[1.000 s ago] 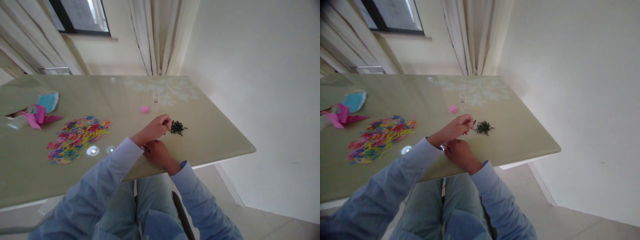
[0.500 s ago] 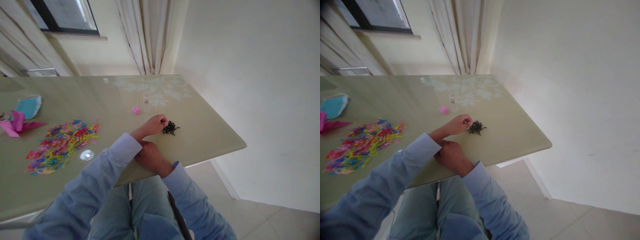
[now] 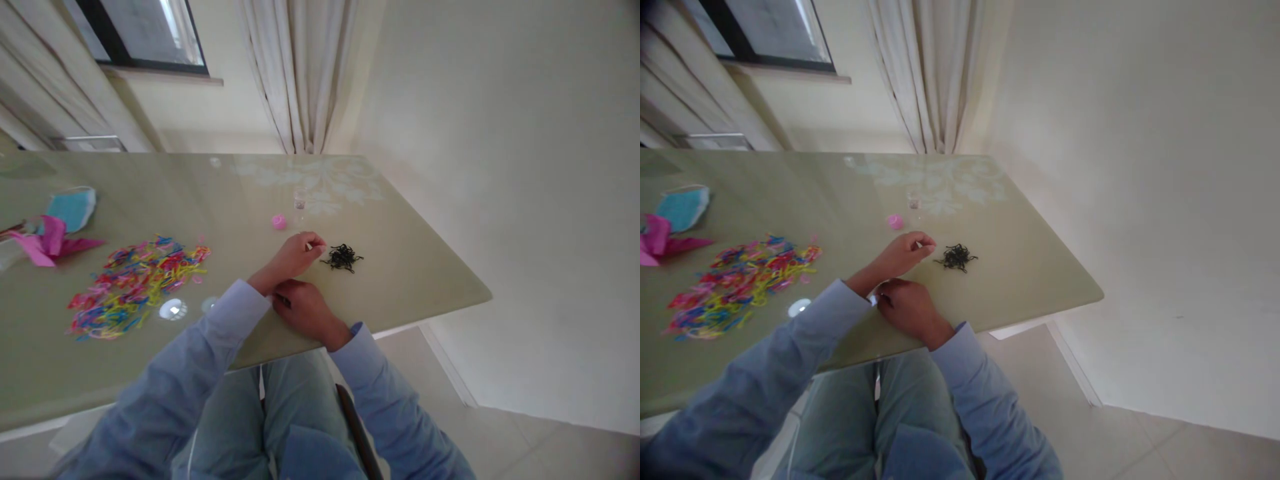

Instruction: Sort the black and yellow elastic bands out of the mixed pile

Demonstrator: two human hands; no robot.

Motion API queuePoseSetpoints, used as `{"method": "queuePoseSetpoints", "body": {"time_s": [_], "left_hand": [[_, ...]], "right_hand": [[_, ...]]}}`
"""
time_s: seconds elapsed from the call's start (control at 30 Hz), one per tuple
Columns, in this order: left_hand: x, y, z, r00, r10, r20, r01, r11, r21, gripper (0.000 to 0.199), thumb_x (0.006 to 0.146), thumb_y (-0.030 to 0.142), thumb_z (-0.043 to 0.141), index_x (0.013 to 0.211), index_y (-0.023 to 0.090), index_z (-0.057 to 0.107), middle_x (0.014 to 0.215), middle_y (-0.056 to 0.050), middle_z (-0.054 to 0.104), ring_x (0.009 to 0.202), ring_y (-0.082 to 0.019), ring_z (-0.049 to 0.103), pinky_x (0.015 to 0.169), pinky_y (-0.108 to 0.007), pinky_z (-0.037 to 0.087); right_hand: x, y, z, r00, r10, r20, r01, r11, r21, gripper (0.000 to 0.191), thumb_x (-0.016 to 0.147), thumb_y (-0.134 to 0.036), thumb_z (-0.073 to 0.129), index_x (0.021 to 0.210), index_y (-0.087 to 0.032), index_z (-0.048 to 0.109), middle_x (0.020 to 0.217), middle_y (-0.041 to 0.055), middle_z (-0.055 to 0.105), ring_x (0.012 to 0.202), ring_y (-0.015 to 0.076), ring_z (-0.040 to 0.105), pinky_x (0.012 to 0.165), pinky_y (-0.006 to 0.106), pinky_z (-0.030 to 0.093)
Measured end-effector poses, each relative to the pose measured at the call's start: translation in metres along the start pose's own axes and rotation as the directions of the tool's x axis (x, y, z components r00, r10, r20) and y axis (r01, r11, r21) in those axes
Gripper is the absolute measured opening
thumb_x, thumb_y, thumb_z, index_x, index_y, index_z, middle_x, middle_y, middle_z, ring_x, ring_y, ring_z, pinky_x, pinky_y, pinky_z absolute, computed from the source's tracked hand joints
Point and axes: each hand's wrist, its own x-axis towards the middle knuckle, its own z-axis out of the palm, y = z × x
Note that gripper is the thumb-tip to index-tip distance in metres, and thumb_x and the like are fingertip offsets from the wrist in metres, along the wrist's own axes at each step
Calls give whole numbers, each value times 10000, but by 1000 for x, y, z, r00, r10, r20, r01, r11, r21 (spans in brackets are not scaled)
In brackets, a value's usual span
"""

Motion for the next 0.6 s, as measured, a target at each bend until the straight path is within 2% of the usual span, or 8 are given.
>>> {"method": "queuePoseSetpoints", "body": {"time_s": [0.1,0.2,0.37,0.47,0.6], "left_hand": [[-33,-8,-19,993,-80,-85,73,993,-90,185,796,326,609,848,168,690,727,-14,635,633,-145,522,606,-254,393],[-73,-22,-38,973,-167,-161,139,975,-172,224,795,367,616,858,164,687,729,-8,635,603,-133,505,576,-248,379],[-142,-48,-67,892,-300,-339,237,948,-214,240,791,393,633,823,162,688,652,5,598,573,-130,480,552,-246,356],[-175,-55,-79,840,-316,-441,228,943,-241,216,798,375,634,807,168,694,735,-22,642,654,-146,537,613,-256,399],[-195,-58,-85,822,-360,-441,170,895,-413,242,784,404,661,804,164,688,724,-20,632,663,-144,537,614,-250,404]], "right_hand": [[0,1,0,999,-3,-32,5,998,63,214,897,-155,549,1012,-162,728,1007,84,749,865,178,661,766,260,448],[-2,2,0,999,-2,-49,7,996,94,207,903,-155,545,1005,-165,725,984,80,746,879,179,660,787,271,461],[-4,5,-2,997,-40,-70,49,990,130,206,945,-251,528,977,-182,719,940,67,739,869,177,659,808,297,486],[-4,6,-3,996,-42,-82,52,991,120,217,941,-284,522,963,-198,720,909,67,740,840,185,666,780,312,503],[-1,6,-7,998,6,-55,2,991,134,233,921,-336,534,914,-212,731,866,66,742,772,196,666,718,318,513]]}}
